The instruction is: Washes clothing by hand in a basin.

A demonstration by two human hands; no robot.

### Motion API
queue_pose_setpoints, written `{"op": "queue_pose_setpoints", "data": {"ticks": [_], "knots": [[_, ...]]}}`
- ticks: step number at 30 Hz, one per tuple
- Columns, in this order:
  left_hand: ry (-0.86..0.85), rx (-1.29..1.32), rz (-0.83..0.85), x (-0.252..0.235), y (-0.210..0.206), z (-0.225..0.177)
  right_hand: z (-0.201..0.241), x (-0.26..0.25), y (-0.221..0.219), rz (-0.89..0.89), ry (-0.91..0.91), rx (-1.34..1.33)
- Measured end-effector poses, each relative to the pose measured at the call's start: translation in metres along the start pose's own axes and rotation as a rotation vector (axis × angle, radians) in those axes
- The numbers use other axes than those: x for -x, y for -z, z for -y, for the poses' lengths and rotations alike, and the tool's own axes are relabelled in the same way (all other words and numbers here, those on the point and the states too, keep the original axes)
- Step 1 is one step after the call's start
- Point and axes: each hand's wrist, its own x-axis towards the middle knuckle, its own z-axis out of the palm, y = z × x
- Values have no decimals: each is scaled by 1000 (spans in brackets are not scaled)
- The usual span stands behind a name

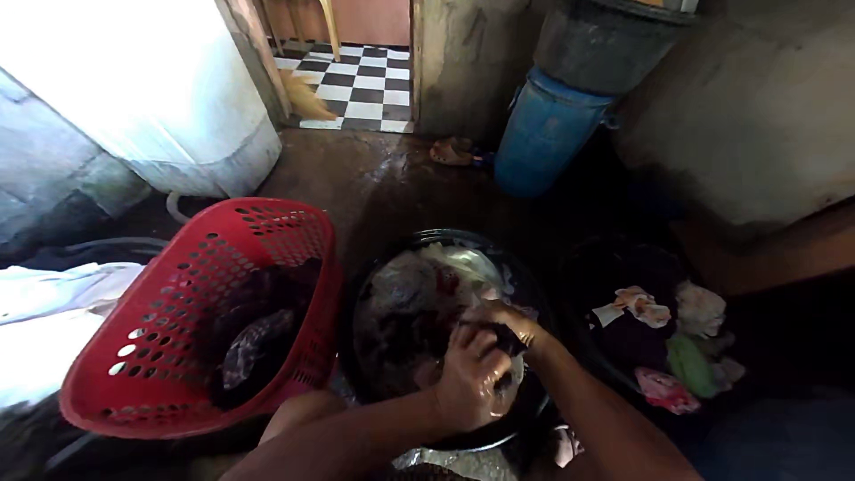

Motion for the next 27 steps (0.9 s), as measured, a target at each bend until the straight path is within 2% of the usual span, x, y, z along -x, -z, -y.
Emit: {"op": "queue_pose_setpoints", "data": {"ticks": [4,6,8,9,10,12,13,15,18,20,24,27], "knots": [[-233,-120,179,32,-10,6,-18,-30,-3,86,-137,687],[-269,-135,289,37,-13,13,-28,-41,-4,132,-202,866],[-184,-66,366,32,-12,21,-36,-48,0,118,-221,904],[-67,30,392,24,-9,24,-44,-47,4,59,-185,830],[131,173,422,10,-1,26,-48,-38,6,-35,-159,673],[679,450,409,-30,21,28,-49,-13,-2,-213,-151,157],[916,548,326,-48,28,32,-41,-5,-9,-232,-162,-41],[1216,687,71,-65,33,50,-37,-6,-12,-116,-120,-296],[1353,803,-232,-63,29,75,-55,-21,-2,240,-23,-472],[1388,822,-326,-61,26,80,-66,-26,-6,320,-34,-589],[1368,946,-340,-56,26,70,-64,-21,-19,199,88,-703],[1284,974,-231,-50,28,77,-27,-13,-21,-107,160,-629]]}}
